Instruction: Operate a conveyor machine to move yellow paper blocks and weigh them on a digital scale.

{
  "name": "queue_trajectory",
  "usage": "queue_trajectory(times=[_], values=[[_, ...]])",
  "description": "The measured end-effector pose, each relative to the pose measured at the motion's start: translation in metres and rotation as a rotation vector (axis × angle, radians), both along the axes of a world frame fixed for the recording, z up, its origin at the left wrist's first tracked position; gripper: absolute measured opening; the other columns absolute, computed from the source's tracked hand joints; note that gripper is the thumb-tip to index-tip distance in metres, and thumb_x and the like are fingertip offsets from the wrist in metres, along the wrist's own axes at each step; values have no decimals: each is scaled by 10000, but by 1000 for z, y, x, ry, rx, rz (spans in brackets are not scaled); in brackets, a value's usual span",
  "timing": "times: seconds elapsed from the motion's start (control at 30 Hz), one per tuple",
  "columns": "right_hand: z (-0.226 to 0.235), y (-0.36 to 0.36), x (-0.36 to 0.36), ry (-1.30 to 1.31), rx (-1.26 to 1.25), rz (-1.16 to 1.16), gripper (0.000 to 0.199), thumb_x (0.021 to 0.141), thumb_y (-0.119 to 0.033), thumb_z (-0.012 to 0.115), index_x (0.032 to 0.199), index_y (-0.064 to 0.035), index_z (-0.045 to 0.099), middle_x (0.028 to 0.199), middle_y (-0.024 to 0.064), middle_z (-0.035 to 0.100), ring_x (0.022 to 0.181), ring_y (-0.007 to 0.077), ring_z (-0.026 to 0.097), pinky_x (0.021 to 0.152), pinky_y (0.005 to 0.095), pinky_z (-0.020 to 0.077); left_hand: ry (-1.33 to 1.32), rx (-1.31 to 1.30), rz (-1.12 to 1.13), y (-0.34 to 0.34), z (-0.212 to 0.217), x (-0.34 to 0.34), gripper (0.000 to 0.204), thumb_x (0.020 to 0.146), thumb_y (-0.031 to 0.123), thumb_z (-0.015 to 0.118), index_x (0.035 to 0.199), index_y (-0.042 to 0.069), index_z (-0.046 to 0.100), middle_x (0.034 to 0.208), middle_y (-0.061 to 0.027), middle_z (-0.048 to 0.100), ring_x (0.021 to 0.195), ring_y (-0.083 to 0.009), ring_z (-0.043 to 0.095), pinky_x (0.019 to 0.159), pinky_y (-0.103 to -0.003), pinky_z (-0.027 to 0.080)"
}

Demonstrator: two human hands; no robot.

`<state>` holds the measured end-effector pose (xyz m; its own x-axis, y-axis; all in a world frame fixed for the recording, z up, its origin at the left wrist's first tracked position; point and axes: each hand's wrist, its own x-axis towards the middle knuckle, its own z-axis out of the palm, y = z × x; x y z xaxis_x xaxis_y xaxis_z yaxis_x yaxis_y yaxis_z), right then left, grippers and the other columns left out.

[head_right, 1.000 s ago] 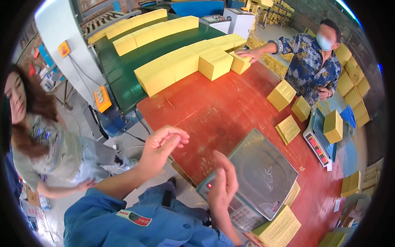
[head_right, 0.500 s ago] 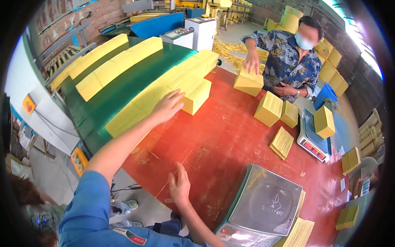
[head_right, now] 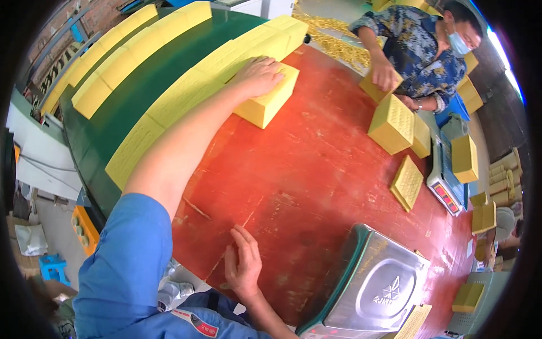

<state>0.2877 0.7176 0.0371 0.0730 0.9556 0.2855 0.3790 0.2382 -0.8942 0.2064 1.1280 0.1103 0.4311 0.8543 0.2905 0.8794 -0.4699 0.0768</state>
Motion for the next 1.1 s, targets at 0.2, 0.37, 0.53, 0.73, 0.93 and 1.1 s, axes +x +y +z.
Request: queue_trajectory(times=[0.2,0.37,0.53,0.73,0.93,1.1], values=[[17,79,9,537,-177,-274,406,995,-88,528,1375,53,504,1353,156,562,1281,240,512,1093,376,395,-71,18,-54,-8,-7,6,492,1014,332,408,1314,-27,559,1406,-170,548,1317,-299,490,1140,-398,345],[8,196,9,475,99,-258,466,991,-154,552,1412,29,472,1394,165,522,1271,256,505,1091,377,391,-178,217,9,-12,-20,4,477,1002,335,423,1274,-15,601,1411,-159,541,1319,-336,480,1136,-433,341],[37,314,56,363,162,-280,587,967,-298,631,1431,15,453,1427,189,516,1242,286,527,1061,374,405,-379,421,119,-46,-17,5,263,914,238,599,955,-15,660,1110,-217,644,1077,-368,600,964,-461,474],[-4,407,64,98,195,35,597,937,-208,631,1462,-2,435,1415,140,527,1199,207,554,979,315,474,-255,323,244,-57,-24,11,249,842,221,557,874,46,731,995,-122,690,1012,-283,589,896,-430,438],[-2,425,88,327,-100,146,622,905,-175,683,1451,-20,429,1319,125,564,1174,221,555,989,360,465,-269,256,229,-74,-21,11,397,921,316,532,1170,35,659,1299,-145,586,1273,-333,462,1059,-479,338],[-4,402,99,272,-137,284,554,917,-135,641,1419,-5,446,1311,126,558,1182,220,537,998,365,449,-187,147,254,-109,-13,13,447,932,324,525,1238,11,617,1353,-140,545,1297,-326,422,1095,-478,309]])
